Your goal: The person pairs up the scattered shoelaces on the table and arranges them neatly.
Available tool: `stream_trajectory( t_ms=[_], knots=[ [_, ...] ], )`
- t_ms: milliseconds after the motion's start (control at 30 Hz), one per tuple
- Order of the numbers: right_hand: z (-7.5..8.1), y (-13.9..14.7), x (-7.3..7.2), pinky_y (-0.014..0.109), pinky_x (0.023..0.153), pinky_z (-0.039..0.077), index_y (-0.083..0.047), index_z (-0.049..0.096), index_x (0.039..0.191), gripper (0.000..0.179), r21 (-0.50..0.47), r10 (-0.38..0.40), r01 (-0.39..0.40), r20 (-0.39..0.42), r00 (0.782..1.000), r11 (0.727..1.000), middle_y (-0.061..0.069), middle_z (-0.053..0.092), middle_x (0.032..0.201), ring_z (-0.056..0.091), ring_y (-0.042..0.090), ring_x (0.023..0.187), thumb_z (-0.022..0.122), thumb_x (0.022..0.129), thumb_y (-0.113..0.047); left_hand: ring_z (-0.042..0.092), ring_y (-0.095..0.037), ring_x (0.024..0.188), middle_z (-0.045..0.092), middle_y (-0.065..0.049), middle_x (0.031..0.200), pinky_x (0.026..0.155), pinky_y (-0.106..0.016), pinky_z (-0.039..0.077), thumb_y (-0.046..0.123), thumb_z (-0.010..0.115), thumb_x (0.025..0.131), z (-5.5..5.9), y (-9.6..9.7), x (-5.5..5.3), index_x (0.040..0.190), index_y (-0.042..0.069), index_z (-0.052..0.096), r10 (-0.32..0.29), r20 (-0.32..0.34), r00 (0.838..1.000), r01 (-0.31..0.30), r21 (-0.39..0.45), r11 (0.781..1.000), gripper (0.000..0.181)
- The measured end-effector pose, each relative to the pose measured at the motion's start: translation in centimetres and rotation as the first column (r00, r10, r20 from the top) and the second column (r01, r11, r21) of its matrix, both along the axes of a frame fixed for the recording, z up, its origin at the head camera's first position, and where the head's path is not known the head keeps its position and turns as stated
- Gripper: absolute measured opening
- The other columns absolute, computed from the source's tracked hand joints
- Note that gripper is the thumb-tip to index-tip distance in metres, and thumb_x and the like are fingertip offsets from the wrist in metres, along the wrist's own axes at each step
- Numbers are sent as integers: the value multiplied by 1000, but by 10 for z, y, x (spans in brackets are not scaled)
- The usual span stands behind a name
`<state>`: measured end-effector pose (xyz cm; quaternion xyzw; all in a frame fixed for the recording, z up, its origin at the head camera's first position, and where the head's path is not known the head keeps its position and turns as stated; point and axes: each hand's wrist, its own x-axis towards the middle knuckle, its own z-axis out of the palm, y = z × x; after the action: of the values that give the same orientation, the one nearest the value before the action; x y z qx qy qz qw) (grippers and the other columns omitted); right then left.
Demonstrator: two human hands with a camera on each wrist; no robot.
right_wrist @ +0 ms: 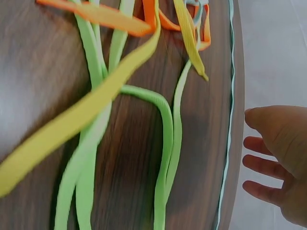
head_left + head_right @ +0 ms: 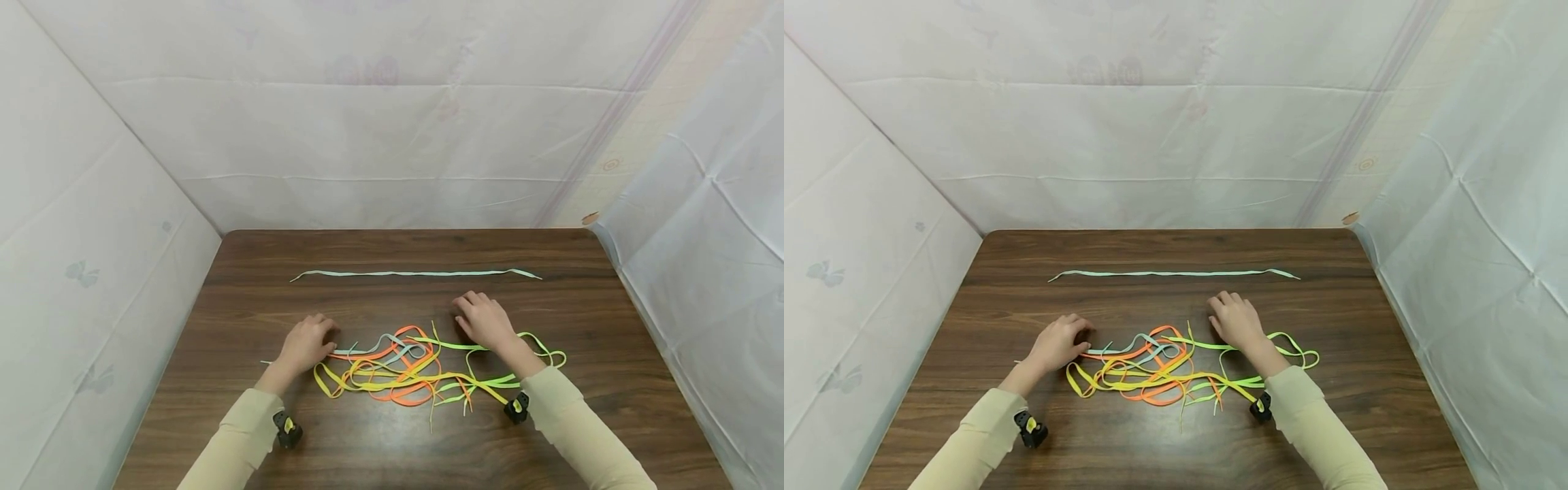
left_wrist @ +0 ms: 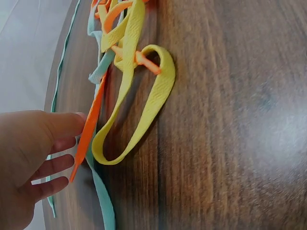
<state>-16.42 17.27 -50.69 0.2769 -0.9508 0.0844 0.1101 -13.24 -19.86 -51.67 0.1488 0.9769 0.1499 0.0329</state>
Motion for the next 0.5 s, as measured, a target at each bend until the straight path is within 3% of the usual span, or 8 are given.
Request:
stream_trajectory(
  t_ms=[300, 500],
  knots=[
    [-4, -21, 9, 37, 69, 49, -11, 64, 107, 26, 5, 91, -92, 29, 995, 996, 6, 61, 100, 59, 24, 90, 68, 83, -20, 53, -16, 77, 59, 1, 85, 72, -39, 46, 15, 75, 73, -4, 3, 2, 86, 14, 66, -30, 20, 999, 30, -23, 999, 16],
    [-6, -35, 15, 35, 64, 47, -11, 65, 101, 21, -15, 166, -166, -6, 986, 986, 5, 60, 95, 57, 22, 84, 69, 82, -17, 51, -15, 74, 57, 2, 81, 71, -38, 45, 13, 73, 75, -2, 3, 3, 83, 14, 66, -25, 39, 999, 25, -5, 1000, 11]
  ],
)
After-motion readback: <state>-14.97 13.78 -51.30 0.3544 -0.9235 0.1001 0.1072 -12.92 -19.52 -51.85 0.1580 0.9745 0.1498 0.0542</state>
